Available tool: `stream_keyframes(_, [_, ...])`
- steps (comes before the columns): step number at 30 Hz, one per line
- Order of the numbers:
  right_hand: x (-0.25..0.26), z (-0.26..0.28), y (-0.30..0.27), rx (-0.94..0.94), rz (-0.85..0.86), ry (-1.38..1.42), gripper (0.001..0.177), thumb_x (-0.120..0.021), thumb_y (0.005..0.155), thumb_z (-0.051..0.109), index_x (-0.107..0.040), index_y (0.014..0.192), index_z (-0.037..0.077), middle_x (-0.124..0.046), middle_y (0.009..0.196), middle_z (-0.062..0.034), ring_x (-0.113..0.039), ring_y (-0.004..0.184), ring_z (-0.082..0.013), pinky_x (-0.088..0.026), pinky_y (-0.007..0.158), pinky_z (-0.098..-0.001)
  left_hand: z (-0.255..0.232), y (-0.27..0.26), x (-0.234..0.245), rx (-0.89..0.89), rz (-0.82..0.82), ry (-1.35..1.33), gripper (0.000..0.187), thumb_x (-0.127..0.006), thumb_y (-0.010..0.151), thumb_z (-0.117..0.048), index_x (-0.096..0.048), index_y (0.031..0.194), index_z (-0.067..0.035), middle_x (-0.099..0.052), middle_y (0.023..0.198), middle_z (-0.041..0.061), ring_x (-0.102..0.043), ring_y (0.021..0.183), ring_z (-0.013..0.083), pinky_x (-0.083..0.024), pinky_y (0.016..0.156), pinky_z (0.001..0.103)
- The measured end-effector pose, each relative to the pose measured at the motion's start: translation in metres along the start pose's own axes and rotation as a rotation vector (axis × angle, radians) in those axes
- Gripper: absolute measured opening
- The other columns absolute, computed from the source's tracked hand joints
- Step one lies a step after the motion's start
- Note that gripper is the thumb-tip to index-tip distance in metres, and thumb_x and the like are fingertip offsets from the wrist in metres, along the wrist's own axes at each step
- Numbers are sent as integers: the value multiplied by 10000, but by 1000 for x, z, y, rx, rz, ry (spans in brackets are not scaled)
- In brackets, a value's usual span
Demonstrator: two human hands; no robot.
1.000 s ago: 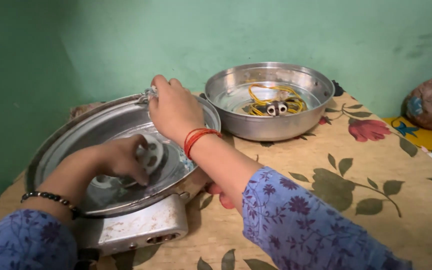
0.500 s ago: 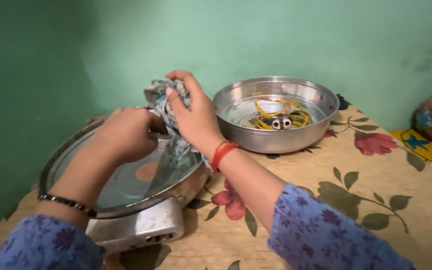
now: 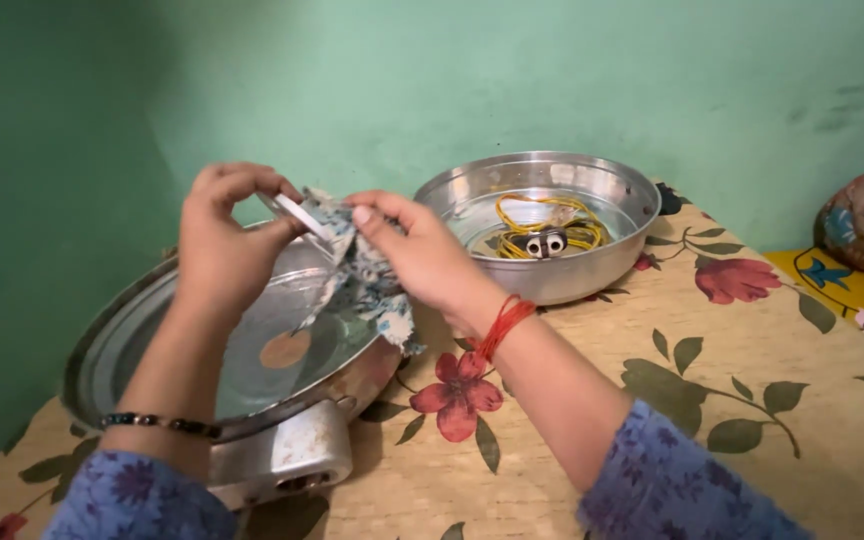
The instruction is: Cleaning a portable gas stove and its metal components using a cloth.
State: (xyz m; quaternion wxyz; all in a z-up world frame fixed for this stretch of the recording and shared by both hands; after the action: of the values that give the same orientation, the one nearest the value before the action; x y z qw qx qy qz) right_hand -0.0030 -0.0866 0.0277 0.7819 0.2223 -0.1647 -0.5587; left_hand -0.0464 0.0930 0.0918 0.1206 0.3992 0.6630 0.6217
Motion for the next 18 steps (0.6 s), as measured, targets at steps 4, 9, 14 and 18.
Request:
stream_keyframes(4, [-7, 8, -14, 167, 43, -260, 515, -758, 881, 322, -620, 1309, 72, -722, 1116, -43, -665, 1017, -133, -568, 899, -315, 20, -4, -20, 247, 37, -272, 288, -791, 701, 75, -718, 945, -61, -537, 1202, 57, -654, 1070, 232, -635, 763, 299])
stream_keyframes(9, [-18, 25, -20, 388, 14, -469, 543, -776, 819, 236, -654, 1319, 64, -731, 1247, -152, -726, 1140, -269, -555, 991, -349, 28, -10, -34, 692, 88, -535, 380, -644, 805, 147, -667, 1148, -15, -637, 1232, 172, -691, 981, 249, -581, 719, 307])
stream_keyframes(14, [-17, 56, -18, 462, -33, -490, 529, -735, 834, 228, -650, 1325, 54, -709, 1204, -150, -704, 1124, -287, -550, 981, -368, 12, -2, -34, 805, -64, -802, 535, -546, 842, 129, -585, 1336, -72, -642, 1240, 152, -692, 962, 241, -597, 736, 333])
stream_keyframes(18, [-11, 73, -15, 580, -93, -527, 516, -715, 879, 254, -629, 1338, 35, -683, 1215, -141, -666, 1166, -308, -539, 1028, -381, 18, -3, -54, 885, -249, -1205, 481, -483, 909, -5, -496, 1382, -91, -634, 1152, 160, -690, 967, 251, -614, 846, 417])
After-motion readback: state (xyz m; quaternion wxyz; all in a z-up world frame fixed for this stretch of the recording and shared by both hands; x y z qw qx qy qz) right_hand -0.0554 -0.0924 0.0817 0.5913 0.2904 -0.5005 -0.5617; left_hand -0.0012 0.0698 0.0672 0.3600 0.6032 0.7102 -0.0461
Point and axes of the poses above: each hand's wrist, its own y-axis towards the middle knuckle, its own x-axis out of the back of the hand, z = x × y, the point moved 7 cm from there along y, towards the middle knuckle
